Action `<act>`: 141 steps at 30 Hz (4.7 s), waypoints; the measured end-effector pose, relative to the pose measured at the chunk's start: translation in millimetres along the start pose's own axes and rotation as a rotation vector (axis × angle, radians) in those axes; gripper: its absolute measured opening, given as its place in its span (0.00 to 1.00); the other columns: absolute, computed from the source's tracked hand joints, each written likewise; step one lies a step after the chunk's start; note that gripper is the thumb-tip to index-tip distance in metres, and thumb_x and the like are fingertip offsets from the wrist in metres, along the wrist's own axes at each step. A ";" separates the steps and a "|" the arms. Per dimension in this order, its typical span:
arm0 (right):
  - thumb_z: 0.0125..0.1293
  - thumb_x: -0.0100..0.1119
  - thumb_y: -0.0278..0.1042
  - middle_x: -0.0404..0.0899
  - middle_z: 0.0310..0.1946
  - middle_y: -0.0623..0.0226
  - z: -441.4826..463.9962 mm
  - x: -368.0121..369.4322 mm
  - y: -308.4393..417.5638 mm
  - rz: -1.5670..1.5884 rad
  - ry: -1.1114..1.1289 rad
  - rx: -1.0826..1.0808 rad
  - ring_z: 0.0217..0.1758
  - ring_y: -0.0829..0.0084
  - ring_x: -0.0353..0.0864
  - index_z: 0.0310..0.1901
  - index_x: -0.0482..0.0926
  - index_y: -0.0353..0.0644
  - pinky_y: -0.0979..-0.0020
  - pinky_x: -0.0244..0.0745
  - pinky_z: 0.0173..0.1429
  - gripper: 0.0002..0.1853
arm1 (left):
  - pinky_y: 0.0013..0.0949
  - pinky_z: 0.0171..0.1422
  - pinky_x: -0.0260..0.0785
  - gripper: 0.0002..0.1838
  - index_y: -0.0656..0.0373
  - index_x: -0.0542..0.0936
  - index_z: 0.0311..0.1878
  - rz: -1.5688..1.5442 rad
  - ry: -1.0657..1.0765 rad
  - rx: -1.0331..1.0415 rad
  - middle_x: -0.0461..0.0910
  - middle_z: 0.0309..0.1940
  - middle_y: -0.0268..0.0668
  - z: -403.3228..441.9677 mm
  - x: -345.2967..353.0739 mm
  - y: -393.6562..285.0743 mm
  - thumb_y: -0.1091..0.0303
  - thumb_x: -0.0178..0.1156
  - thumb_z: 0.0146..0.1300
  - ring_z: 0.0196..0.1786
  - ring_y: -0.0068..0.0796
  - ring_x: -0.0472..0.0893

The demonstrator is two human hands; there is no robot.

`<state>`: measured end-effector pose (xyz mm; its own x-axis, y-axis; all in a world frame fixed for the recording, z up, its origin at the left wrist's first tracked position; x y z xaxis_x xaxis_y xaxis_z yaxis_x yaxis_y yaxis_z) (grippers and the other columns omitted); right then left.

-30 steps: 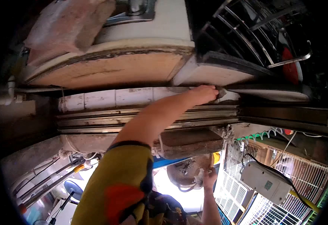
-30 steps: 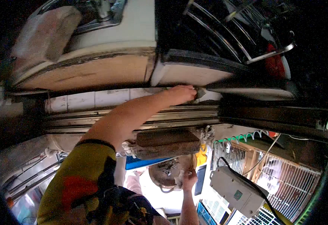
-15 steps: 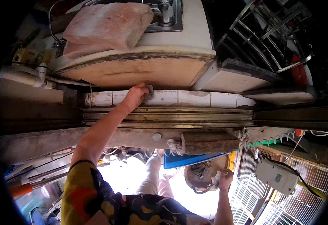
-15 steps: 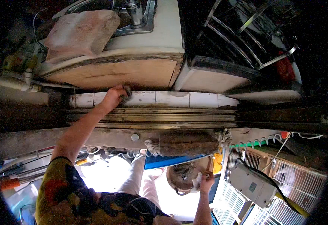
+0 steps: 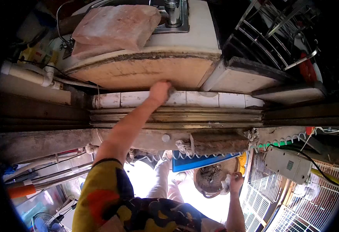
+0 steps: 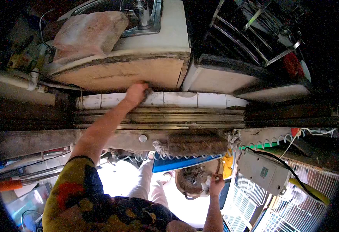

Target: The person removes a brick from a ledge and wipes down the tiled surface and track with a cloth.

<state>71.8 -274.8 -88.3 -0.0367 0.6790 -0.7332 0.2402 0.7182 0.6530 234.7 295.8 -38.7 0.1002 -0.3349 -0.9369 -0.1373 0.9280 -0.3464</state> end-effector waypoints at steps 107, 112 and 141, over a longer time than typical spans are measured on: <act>0.48 0.64 0.46 0.76 0.47 0.51 207.9 93.4 207.6 0.011 0.044 0.167 0.49 0.60 0.76 0.50 0.74 0.33 0.65 0.68 0.50 0.30 | 0.42 0.52 0.67 0.17 0.53 0.77 0.37 -0.263 0.329 0.476 0.74 0.44 0.40 19.8 66.6 -121.7 0.85 0.57 0.43 0.51 0.44 0.73; 0.49 0.63 0.46 0.80 0.39 0.53 208.5 93.3 209.5 0.054 0.014 0.085 0.41 0.61 0.78 0.44 0.76 0.32 0.64 0.70 0.45 0.26 | 0.43 0.40 0.69 0.08 0.53 0.76 0.27 -0.099 0.356 0.383 0.77 0.31 0.41 -16.5 30.1 -27.8 0.78 0.58 0.42 0.40 0.45 0.77; 0.51 0.59 0.56 0.73 0.49 0.43 239.2 110.3 179.5 -0.063 0.224 -0.025 0.52 0.50 0.72 0.55 0.69 0.30 0.58 0.67 0.53 0.38 | 0.43 0.53 0.69 0.20 0.50 0.78 0.41 -0.118 0.279 0.018 0.76 0.43 0.42 -66.5 -11.3 110.9 0.82 0.59 0.42 0.46 0.46 0.76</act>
<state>342.9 -107.4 -97.3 -0.2663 0.6477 -0.7138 0.2062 0.7617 0.6142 152.8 391.6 -69.7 -0.1603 -0.4700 -0.8680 -0.1228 0.8820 -0.4550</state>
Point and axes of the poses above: each hand's wrist, its own z-axis towards the middle knuckle, its own x-axis out of the palm, y = z × x, the point moved 9 cm from there along z, towards the middle knuckle
